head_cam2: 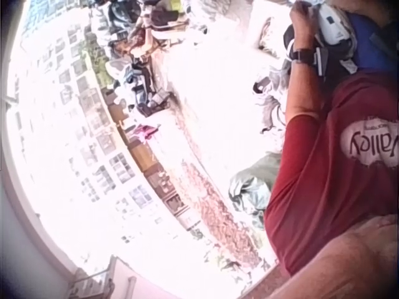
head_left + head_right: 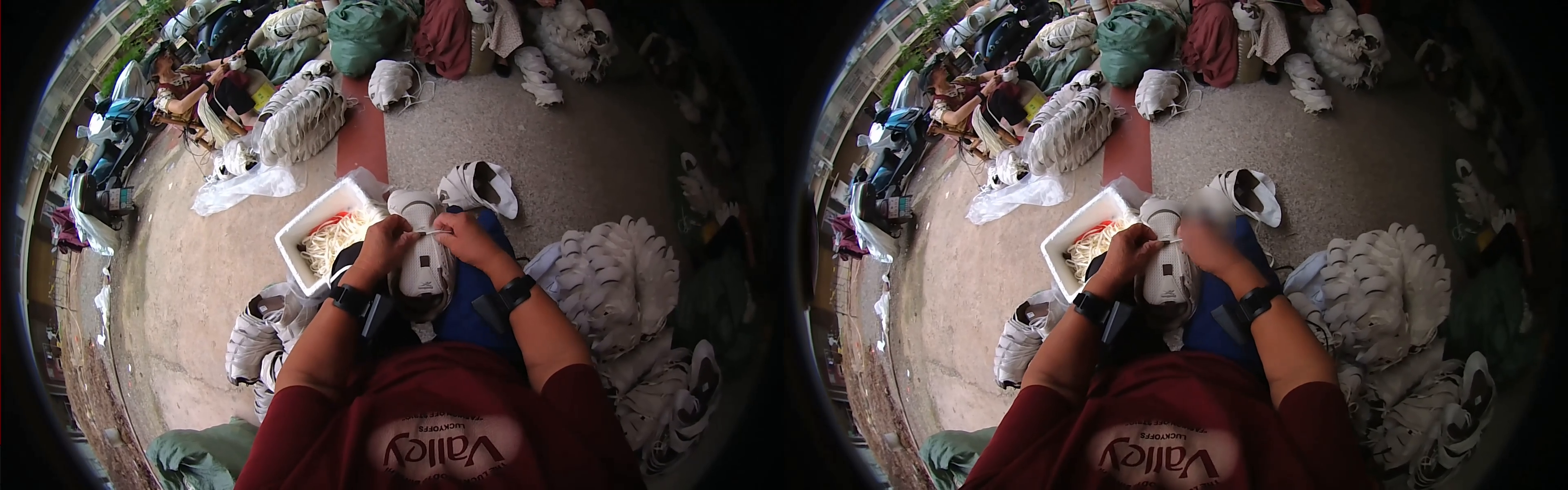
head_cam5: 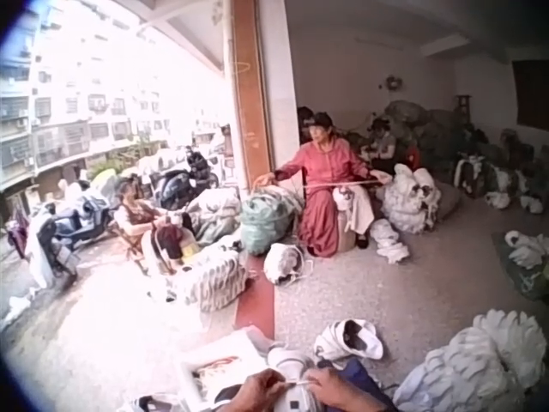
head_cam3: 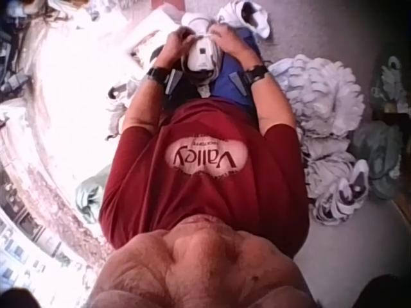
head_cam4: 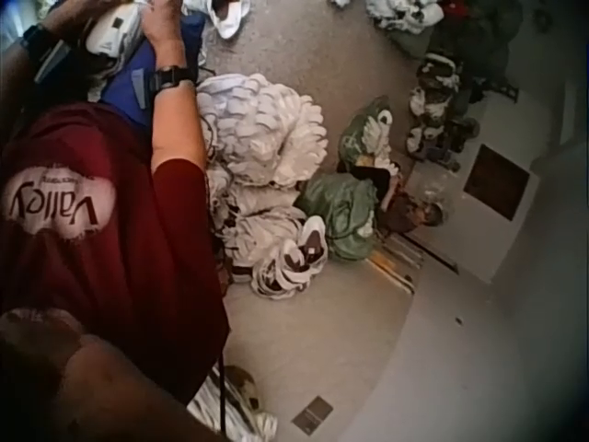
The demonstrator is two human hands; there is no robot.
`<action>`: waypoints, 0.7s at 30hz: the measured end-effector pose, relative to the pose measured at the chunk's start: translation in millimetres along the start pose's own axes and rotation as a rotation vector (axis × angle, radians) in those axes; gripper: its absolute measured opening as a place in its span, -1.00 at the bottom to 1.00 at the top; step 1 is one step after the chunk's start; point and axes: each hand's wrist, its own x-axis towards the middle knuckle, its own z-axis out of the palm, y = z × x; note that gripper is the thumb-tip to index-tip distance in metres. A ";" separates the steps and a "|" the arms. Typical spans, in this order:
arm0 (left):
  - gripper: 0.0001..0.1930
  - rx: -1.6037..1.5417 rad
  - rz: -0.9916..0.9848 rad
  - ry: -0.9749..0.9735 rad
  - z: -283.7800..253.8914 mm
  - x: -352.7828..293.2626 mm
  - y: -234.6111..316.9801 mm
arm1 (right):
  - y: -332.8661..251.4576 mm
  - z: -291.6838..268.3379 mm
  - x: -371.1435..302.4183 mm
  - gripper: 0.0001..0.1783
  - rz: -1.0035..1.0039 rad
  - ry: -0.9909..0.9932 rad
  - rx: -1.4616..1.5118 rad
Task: Lacing white athletic shoes while sitting in a production area.
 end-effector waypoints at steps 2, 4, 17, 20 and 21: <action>-0.81 0.033 0.035 -0.004 -3.1 0.4 -2.3 | 5.6 4.3 2.1 -0.91 -0.045 -0.012 -0.084; -0.81 0.064 0.069 -0.004 -12.3 -0.8 -3.1 | 11.6 7.8 2.1 -0.92 -0.197 0.072 -0.342; -0.88 -0.130 -0.222 0.121 -191.4 -115.9 -17.9 | 95.6 -297.9 -228.4 -0.81 0.675 0.814 -1.221; -0.89 -0.120 -0.255 0.167 -213.5 -135.7 -28.2 | 128.8 -394.1 -351.6 -0.64 0.780 0.955 -1.236; -0.90 -0.139 -0.320 0.180 -226.2 -151.8 -36.5 | 130.0 -398.2 -371.6 -0.64 0.803 0.968 -1.322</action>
